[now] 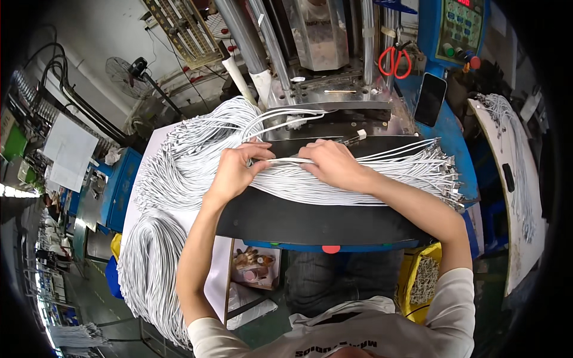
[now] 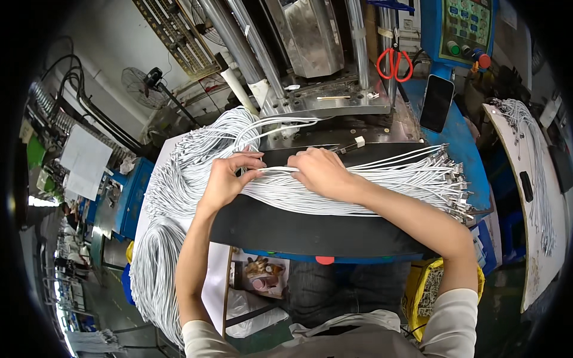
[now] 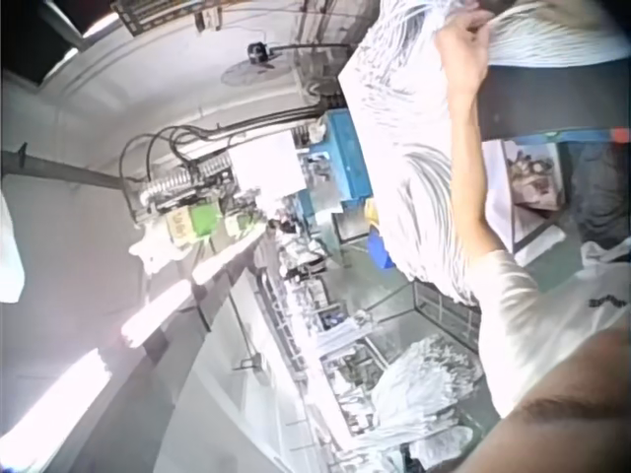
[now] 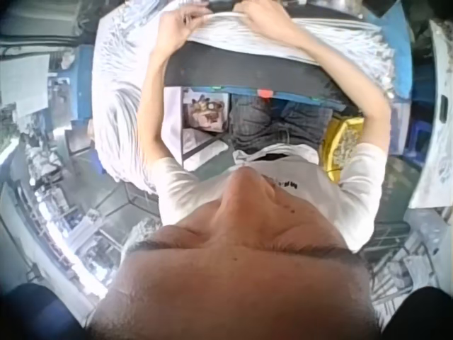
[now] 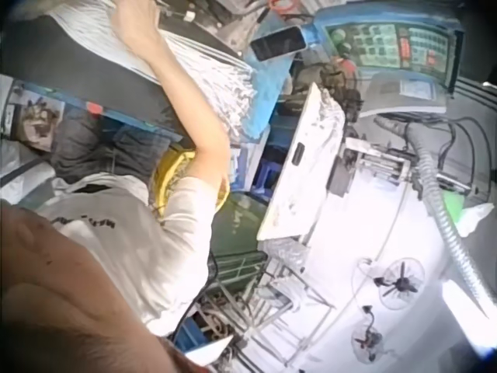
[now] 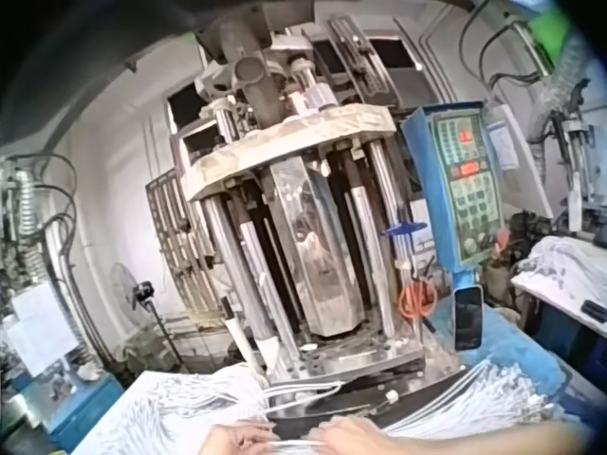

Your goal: The person aligns cables on a table, fits connector pieces onto the cable ends using a metal fixture, loads the cable ends into a molding machine press, operates the machine, and removes the finished cables.

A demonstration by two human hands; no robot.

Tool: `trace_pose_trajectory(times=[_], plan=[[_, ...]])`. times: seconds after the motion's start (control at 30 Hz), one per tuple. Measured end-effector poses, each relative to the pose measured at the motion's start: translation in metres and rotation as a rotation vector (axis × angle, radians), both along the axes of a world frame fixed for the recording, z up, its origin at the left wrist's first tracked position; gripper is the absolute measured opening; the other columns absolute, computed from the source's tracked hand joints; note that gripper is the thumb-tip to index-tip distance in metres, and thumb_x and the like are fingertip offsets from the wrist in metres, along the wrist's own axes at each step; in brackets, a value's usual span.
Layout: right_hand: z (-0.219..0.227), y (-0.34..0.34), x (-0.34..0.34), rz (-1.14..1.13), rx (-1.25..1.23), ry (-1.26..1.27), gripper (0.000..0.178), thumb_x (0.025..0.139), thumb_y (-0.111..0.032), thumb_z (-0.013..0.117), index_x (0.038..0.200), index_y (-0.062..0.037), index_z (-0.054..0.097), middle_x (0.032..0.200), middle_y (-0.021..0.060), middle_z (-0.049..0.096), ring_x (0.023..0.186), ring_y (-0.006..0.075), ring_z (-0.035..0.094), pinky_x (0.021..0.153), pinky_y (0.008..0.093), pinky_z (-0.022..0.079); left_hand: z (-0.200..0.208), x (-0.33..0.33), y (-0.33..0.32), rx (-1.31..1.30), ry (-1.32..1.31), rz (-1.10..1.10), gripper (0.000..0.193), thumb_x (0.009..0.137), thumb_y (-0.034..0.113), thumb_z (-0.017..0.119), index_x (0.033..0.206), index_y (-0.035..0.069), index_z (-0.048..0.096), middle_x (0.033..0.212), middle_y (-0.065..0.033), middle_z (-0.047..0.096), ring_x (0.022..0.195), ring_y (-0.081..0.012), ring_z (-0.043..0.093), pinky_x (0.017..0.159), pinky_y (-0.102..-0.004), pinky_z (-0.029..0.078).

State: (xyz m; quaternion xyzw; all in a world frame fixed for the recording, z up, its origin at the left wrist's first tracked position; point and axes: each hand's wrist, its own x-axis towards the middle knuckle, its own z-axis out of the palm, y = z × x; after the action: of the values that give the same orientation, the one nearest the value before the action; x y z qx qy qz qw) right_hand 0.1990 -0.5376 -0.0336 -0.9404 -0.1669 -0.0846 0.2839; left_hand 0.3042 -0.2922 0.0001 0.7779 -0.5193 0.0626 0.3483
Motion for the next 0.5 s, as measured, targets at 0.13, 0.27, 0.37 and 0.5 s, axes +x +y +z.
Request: trace_pose_trajectory(times=[0.13, 0.27, 0.37, 0.5], plan=[[0.025, 0.000, 0.002, -0.059, 0.179, 0.316, 0.032, 0.093, -0.027, 0.072, 0.114, -0.0025, 0.069, 0.111, 0.0187, 0.069, 0.109, 0.0362, 0.065, 0.091, 0.0471, 0.051, 0.016, -0.016, -0.013, 0.175, 0.171, 0.098, 0.027, 0.079, 0.002, 0.082, 0.105, 0.000, 0.075, 0.098, -0.0122, 0.077, 0.092, -0.0261, 0.073, 0.087, -0.0363, 0.056], [-0.003, 0.008, -0.007, -0.112, -0.007, 0.087, 0.029, 0.093, -0.025, 0.070, 0.109, -0.0010, 0.067, 0.106, 0.0157, 0.067, 0.107, 0.0354, 0.063, 0.091, 0.0465, 0.049, 0.003, -0.014, -0.016, 0.124, 0.041, 0.029, 0.027, 0.080, 0.004, 0.083, 0.105, 0.000, 0.074, 0.093, -0.0111, 0.076, 0.084, -0.0234, 0.071, 0.080, -0.0344, 0.055], [-0.008, -0.005, -0.044, -0.199, -0.240, -0.089, 0.026, 0.092, -0.024, 0.070, 0.105, -0.0009, 0.066, 0.103, 0.0138, 0.066, 0.105, 0.0340, 0.062, 0.090, 0.0461, 0.049, 0.012, -0.007, 0.008, 0.039, 0.200, 0.067, 0.026, 0.081, 0.005, 0.083, 0.105, -0.001, 0.074, 0.092, -0.0100, 0.075, 0.083, -0.0203, 0.070, 0.077, -0.0329, 0.054], [-0.004, -0.020, -0.073, -0.299, -0.437, -0.108, 0.023, 0.089, -0.021, 0.070, 0.101, -0.0010, 0.065, 0.100, 0.0128, 0.066, 0.102, 0.0320, 0.063, 0.090, 0.0468, 0.050, 0.020, -0.043, -0.018, 0.005, 0.257, 0.045, 0.021, 0.083, 0.007, 0.083, 0.101, 0.000, 0.075, 0.092, -0.0083, 0.074, 0.080, -0.0162, 0.068, 0.072, -0.0300, 0.051]])
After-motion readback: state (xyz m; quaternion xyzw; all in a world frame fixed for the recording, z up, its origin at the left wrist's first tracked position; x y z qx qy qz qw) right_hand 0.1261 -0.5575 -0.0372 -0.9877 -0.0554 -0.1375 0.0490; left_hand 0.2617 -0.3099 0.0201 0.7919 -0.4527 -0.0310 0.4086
